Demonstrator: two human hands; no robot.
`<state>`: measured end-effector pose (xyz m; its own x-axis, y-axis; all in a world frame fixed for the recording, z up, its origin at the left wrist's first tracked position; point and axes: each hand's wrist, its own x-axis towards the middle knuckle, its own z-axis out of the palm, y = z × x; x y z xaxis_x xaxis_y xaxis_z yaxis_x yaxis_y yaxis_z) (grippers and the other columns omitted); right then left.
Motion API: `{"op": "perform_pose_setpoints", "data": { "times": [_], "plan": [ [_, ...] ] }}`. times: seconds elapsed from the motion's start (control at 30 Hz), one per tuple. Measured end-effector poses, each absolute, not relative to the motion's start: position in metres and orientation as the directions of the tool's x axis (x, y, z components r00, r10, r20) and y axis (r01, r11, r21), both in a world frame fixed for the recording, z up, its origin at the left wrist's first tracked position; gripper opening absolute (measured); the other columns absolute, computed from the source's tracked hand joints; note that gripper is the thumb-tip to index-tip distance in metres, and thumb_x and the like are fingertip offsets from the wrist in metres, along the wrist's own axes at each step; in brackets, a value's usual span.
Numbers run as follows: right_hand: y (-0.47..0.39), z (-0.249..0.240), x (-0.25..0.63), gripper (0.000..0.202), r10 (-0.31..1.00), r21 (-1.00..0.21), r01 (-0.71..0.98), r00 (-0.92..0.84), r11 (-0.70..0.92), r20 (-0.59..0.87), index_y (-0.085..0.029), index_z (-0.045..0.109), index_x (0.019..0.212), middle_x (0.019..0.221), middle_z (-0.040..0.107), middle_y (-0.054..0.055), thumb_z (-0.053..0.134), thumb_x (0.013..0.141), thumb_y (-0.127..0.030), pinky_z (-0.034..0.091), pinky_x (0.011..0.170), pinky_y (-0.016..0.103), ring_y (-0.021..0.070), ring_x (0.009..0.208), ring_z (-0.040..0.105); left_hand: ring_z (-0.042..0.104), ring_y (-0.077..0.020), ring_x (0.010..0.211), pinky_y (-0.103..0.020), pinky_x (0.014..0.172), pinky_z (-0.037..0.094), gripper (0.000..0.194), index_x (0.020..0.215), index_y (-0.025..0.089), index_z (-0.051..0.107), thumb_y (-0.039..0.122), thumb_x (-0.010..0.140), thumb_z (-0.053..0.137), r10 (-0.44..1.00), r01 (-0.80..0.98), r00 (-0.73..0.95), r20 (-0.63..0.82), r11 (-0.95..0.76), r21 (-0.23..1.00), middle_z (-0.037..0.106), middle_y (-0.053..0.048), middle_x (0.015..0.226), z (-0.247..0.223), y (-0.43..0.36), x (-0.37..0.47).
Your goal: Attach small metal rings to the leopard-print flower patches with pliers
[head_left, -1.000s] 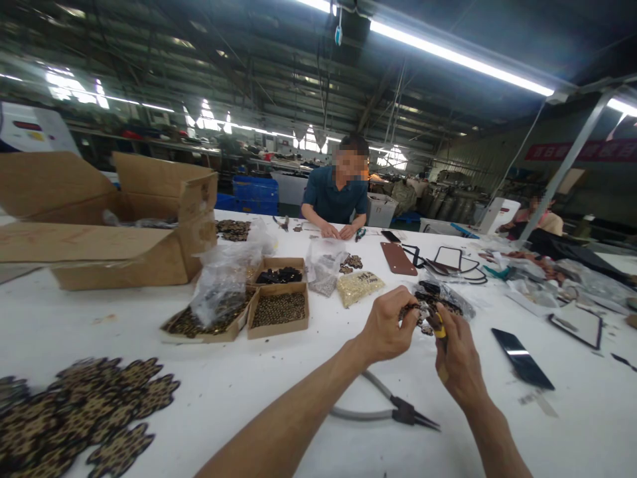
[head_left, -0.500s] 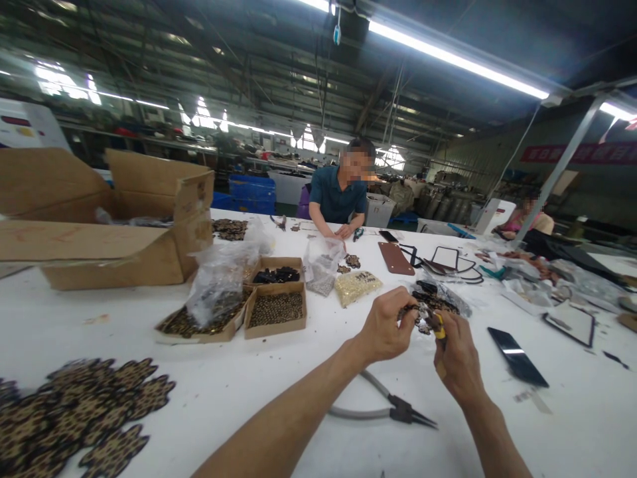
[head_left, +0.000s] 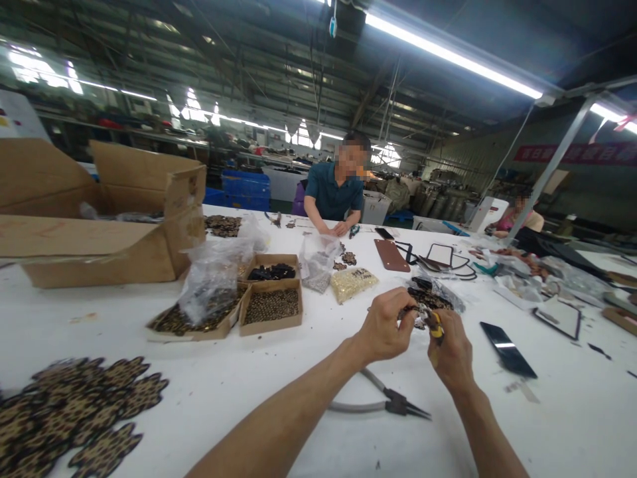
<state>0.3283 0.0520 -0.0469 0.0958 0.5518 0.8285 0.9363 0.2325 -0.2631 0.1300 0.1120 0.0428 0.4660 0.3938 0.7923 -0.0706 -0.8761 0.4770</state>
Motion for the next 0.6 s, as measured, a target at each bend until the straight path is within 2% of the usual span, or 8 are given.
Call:
{"op": "perform_pose_setpoints", "data": {
  "times": [0.2,0.6],
  "plan": [
    [0.0546,-0.0503,0.3291,0.034,0.505,-0.24,0.939,0.086,0.248,0.859,-0.023,0.056,0.119,0.108,0.062,0.012,0.05,0.087,-0.013,0.054,0.09,0.049,0.0298,0.106,0.06,0.053,-0.0168,0.074,-0.03,0.067,0.041,0.005,0.087,0.019,0.056,0.015,0.086,0.053,0.343,-0.088,0.417,0.842,-0.906,0.413,0.057,-0.004,0.08,0.0371,0.1155,0.1336],
    [0.0546,-0.052,0.328,0.028,0.51,-0.262,0.937,0.112,0.233,0.853,-0.023,0.055,0.118,0.108,0.064,0.01,0.051,0.091,-0.018,0.053,0.09,0.044,0.028,0.106,0.061,0.053,-0.0159,0.073,-0.03,0.066,0.041,0.004,0.086,0.019,0.055,0.015,0.087,0.053,0.361,-0.087,0.405,0.84,-0.899,0.428,0.056,-0.004,0.078,0.0396,0.111,0.1333]
  ]
}}
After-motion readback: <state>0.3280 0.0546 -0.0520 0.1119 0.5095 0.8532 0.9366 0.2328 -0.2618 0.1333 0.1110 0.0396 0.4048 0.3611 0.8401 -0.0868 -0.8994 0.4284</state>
